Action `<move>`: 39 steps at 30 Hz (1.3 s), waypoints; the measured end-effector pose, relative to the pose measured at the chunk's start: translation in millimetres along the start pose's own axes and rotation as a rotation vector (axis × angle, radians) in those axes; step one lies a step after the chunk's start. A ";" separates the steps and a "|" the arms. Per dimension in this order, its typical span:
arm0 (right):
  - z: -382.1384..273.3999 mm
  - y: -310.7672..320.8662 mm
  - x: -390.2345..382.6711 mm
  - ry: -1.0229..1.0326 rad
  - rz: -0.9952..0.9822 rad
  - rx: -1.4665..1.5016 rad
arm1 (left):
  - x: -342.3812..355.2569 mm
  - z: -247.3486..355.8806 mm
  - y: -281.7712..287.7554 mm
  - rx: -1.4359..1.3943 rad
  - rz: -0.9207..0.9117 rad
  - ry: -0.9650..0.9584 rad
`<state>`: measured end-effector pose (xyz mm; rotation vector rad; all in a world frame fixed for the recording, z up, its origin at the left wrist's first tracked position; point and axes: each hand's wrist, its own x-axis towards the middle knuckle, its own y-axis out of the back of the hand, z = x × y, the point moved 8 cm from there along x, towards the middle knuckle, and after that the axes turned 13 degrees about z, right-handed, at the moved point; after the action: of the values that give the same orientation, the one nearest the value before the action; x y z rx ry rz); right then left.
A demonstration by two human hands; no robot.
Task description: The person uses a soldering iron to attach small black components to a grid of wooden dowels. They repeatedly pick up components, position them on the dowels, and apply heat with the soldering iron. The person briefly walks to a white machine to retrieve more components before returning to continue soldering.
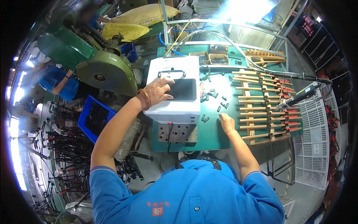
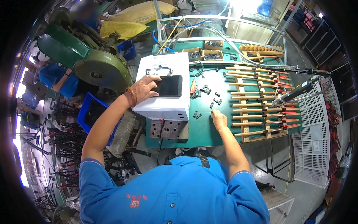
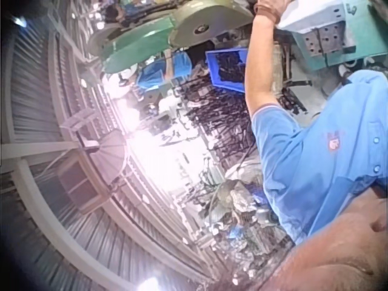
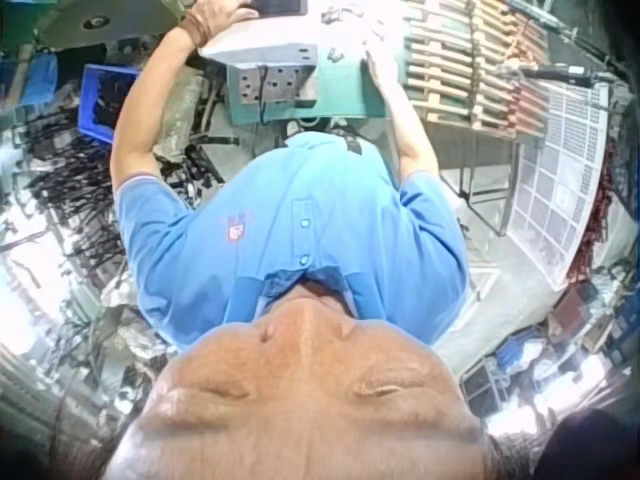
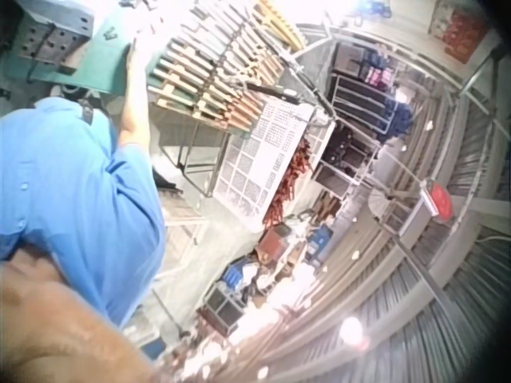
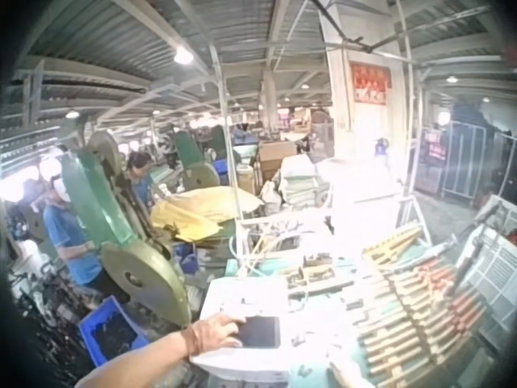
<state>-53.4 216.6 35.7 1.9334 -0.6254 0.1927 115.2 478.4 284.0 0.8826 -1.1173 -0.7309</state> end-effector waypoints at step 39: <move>-286.9 87.3 -153.8 0.774 -0.794 1.004 | -285.0 213.1 -40.9 0.420 1.284 1.316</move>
<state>-187.3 495.1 170.1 2.5961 0.9295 0.7925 -172.0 654.7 162.5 0.5724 -0.3814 1.0825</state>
